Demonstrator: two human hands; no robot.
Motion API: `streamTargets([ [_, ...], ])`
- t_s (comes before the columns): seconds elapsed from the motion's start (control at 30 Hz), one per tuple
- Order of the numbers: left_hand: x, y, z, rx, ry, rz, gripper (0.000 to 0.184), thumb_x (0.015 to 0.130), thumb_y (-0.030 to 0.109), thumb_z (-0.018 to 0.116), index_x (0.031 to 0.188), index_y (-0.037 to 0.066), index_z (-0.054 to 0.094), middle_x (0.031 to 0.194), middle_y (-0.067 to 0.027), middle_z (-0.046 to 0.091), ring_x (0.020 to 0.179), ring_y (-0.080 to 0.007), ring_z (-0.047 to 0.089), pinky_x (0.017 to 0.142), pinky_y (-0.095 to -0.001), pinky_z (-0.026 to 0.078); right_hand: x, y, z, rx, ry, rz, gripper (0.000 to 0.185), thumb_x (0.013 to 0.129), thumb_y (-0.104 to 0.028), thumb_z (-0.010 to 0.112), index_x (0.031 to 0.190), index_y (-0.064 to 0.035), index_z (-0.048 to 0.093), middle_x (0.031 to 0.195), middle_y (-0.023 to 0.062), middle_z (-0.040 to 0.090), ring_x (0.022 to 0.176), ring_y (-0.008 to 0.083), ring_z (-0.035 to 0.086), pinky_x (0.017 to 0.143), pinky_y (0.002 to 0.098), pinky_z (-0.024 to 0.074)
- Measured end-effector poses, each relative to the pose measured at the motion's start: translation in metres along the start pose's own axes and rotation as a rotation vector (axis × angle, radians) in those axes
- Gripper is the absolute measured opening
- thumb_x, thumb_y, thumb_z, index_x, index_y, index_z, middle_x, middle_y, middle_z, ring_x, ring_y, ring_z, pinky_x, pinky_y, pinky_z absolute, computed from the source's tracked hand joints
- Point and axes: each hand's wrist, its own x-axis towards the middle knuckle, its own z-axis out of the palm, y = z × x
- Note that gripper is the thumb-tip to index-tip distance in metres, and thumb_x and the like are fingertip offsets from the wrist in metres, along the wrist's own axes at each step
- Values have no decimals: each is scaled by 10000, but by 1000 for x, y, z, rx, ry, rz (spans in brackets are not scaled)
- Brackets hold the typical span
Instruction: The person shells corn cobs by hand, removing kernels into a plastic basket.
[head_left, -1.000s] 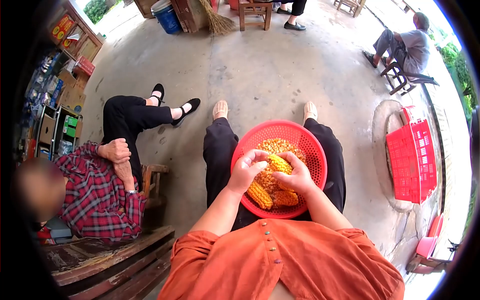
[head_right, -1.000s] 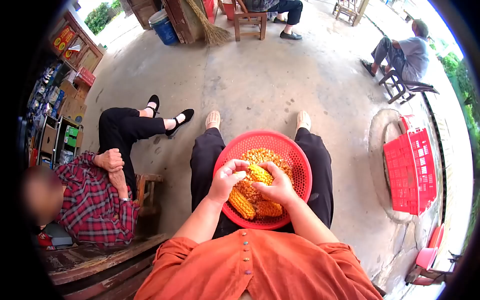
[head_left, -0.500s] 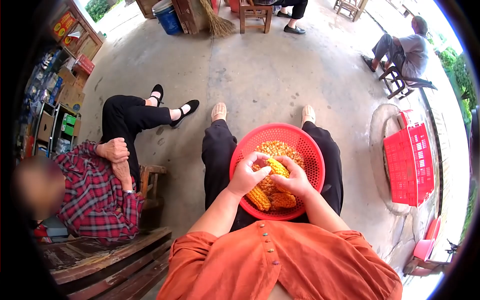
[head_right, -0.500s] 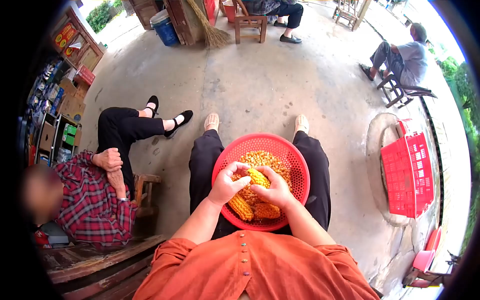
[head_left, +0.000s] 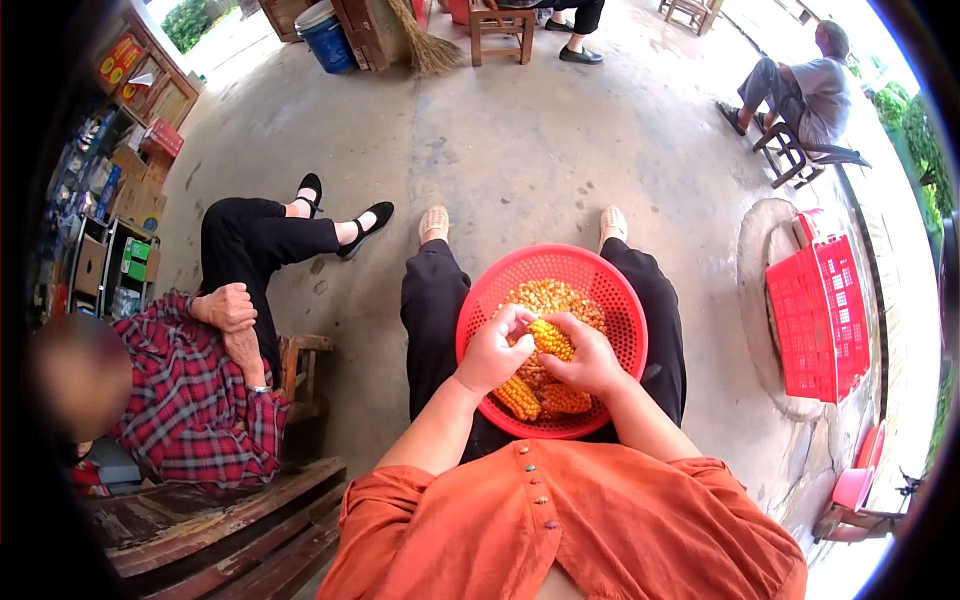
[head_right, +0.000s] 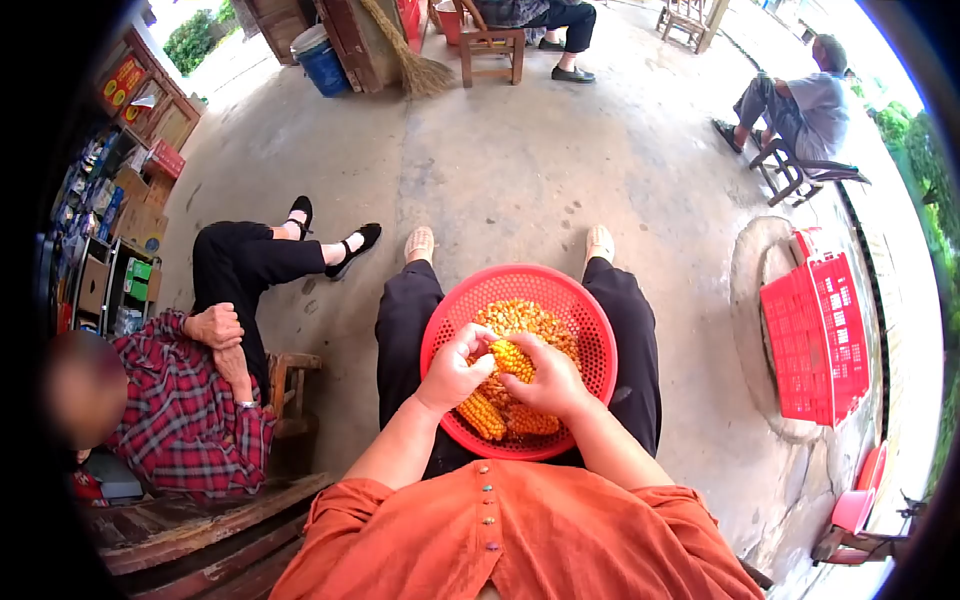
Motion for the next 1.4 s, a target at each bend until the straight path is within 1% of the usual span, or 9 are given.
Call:
streamTargets([
  [0.07, 1, -7, -1, -5, 8, 5, 291, 873, -49, 551, 1150, 41, 552, 989, -16, 593, 916, -95, 578, 839, -247, 472, 0, -2, 1, -95, 9, -28, 558, 799, -262, 760, 1273, -56, 549, 1124, 210, 659, 1088, 345, 642, 921, 404, 507],
  [0.23, 1, -12, -6, -73, 52, -27, 302, 872, -58, 555, 1156, 43, 552, 944, 4, 572, 894, -78, 564, 836, -233, 465, 3, -4, 5, -16, 55, 8, 550, 798, -258, 756, 1267, -53, 555, 1119, 199, 663, 1081, 338, 646, 921, 402, 506],
  [0.43, 0, -3, 4, 180, 225, 160, 389, 817, -82, 645, 1178, 44, 574, 862, 17, 573, 833, -76, 576, 816, -236, 479, 3, -2, 11, -3, 90, 71, 555, 793, -252, 760, 1266, -45, 558, 1148, 198, 653, 1096, 336, 639, 933, 391, 499],
  [0.5, -3, 5, 9, 475, 288, 262, 426, 798, -83, 670, 1194, 48, 587, 836, -7, 590, 788, -97, 598, 760, -254, 504, 2, 0, 13, -5, 102, 73, 557, 793, -248, 761, 1268, -42, 556, 1156, 199, 650, 1102, 335, 637, 936, 389, 497],
  [0.53, -3, 4, 11, 556, 318, 341, 465, 771, -89, 678, 1208, 49, 595, 830, -46, 610, 762, -153, 629, 712, -288, 525, 2, 2, 15, 8, 119, 67, 555, 794, -244, 761, 1268, -40, 556, 1155, 200, 649, 1101, 334, 637, 937, 390, 496],
  [0.67, -1, 12, 13, 747, 336, 516, 496, 728, -90, 672, 1198, 50, 596, 818, -82, 613, 758, -240, 640, 686, -346, 529, 3, 5, 18, 34, 145, 35, 549, 798, -232, 757, 1268, -34, 553, 1153, 203, 647, 1097, 334, 637, 931, 394, 497],
  [0.77, 1, 12, 12, 824, 328, 580, 492, 720, -93, 664, 1186, 51, 599, 796, -83, 597, 727, -259, 621, 659, -372, 513, 3, 4, 17, 56, 114, 53, 548, 798, -232, 754, 1266, -30, 552, 1148, 205, 646, 1092, 339, 637, 924, 398, 498],
  [1.2, -1, 21, 18, 977, 333, 676, 503, 746, -43, 638, 1237, 45, 572, 805, -82, 580, 768, -288, 588, 728, -423, 484, 5, 9, 12, 9, 70, 35, 552, 796, -230, 749, 1267, -18, 552, 1135, 224, 653, 1076, 356, 644, 912, 405, 509],
  [1.4, 0, 18, 12, 956, 275, 643, 558, 724, -34, 649, 1271, 27, 557, 800, -84, 587, 744, -293, 595, 690, -418, 494, 3, 3, 6, -71, 49, -37, 564, 793, -233, 748, 1279, -49, 530, 1094, 239, 652, 1035, 387, 642, 866, 435, 517],
])
